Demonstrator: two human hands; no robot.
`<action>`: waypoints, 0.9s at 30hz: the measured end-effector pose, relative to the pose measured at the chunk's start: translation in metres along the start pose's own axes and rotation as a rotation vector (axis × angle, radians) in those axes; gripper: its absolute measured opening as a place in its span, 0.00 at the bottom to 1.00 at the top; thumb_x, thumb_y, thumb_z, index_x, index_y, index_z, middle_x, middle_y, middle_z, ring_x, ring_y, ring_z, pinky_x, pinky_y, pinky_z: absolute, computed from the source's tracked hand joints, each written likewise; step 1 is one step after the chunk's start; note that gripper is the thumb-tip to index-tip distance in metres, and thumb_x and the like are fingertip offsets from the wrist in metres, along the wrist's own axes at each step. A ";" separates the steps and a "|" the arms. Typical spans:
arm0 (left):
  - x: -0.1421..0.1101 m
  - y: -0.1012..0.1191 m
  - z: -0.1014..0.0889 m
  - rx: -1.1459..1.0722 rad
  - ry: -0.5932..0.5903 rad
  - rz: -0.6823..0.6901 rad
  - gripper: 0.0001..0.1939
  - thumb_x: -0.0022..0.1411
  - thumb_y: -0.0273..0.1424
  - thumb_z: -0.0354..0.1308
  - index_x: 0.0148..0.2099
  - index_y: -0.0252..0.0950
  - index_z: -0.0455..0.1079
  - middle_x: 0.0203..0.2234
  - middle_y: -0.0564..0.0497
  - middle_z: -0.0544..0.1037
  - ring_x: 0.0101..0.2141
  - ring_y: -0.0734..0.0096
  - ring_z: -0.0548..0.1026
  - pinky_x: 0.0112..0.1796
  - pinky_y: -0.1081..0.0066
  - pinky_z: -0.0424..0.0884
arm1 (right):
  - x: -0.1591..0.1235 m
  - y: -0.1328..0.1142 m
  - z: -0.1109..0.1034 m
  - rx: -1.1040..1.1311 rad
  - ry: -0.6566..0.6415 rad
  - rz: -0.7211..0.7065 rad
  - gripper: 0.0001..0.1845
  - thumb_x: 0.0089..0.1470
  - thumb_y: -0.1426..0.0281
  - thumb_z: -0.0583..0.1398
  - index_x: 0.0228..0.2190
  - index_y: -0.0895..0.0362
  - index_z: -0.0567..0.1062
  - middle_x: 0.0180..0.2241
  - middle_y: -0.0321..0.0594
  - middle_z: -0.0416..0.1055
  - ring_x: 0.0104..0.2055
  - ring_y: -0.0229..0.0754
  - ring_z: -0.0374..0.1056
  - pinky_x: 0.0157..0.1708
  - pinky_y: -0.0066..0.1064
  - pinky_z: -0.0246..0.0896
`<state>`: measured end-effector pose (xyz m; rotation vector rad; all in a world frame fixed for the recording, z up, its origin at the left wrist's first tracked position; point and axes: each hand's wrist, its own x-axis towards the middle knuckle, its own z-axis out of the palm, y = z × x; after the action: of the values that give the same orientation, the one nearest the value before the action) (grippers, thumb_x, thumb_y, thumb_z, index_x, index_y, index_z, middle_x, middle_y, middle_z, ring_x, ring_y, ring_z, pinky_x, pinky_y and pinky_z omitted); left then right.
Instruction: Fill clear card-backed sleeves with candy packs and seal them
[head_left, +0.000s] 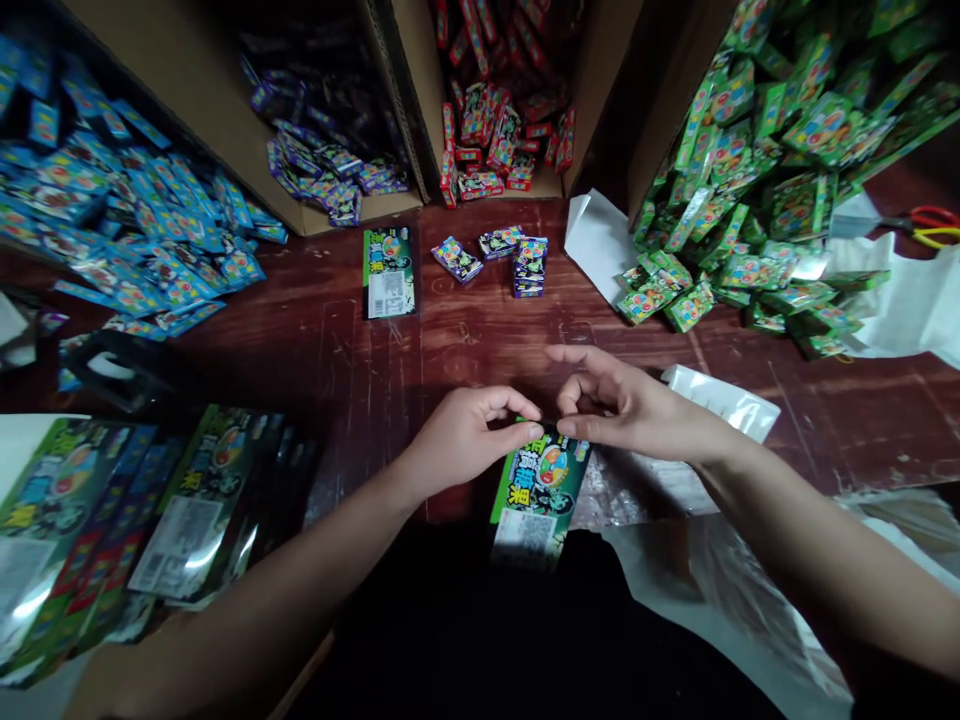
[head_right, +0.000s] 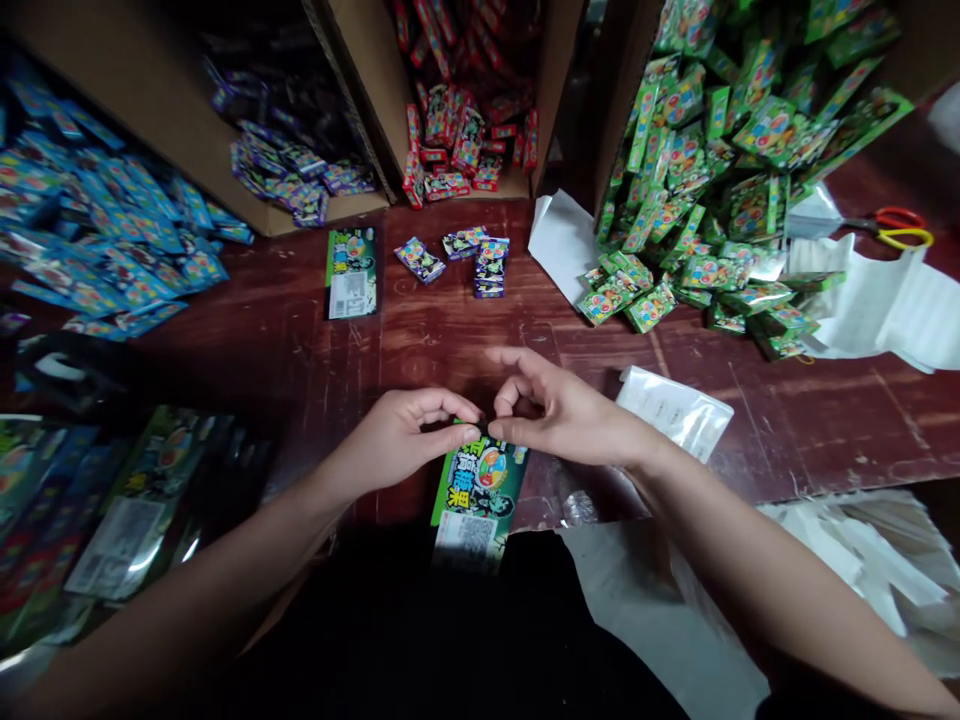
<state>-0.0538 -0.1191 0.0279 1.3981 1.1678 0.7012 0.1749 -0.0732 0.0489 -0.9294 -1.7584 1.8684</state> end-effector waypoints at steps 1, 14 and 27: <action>-0.001 0.000 0.000 -0.005 0.003 0.002 0.08 0.60 0.33 0.66 0.42 0.36 0.78 0.40 0.48 0.84 0.40 0.66 0.81 0.45 0.65 0.76 | 0.000 0.003 0.002 -0.008 0.003 -0.020 0.39 0.55 0.70 0.66 0.63 0.50 0.56 0.33 0.32 0.68 0.34 0.36 0.65 0.33 0.28 0.64; -0.033 -0.017 0.001 -0.117 0.147 0.027 0.12 0.61 0.34 0.65 0.44 0.33 0.78 0.39 0.45 0.84 0.39 0.63 0.82 0.41 0.68 0.77 | -0.020 0.031 0.045 -1.045 0.288 -0.426 0.39 0.65 0.69 0.58 0.70 0.46 0.47 0.44 0.42 0.78 0.41 0.49 0.72 0.42 0.43 0.63; -0.224 0.012 -0.106 1.249 0.848 -0.333 0.24 0.64 0.42 0.60 0.59 0.41 0.69 0.63 0.43 0.68 0.64 0.42 0.61 0.59 0.43 0.61 | 0.231 -0.052 0.263 -0.404 0.009 -0.255 0.31 0.64 0.74 0.52 0.66 0.61 0.54 0.47 0.48 0.77 0.50 0.48 0.73 0.55 0.43 0.64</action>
<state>-0.2214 -0.2843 0.1058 1.8279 2.7347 0.2537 -0.1777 -0.0928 0.0515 -0.7968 -2.1796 1.3765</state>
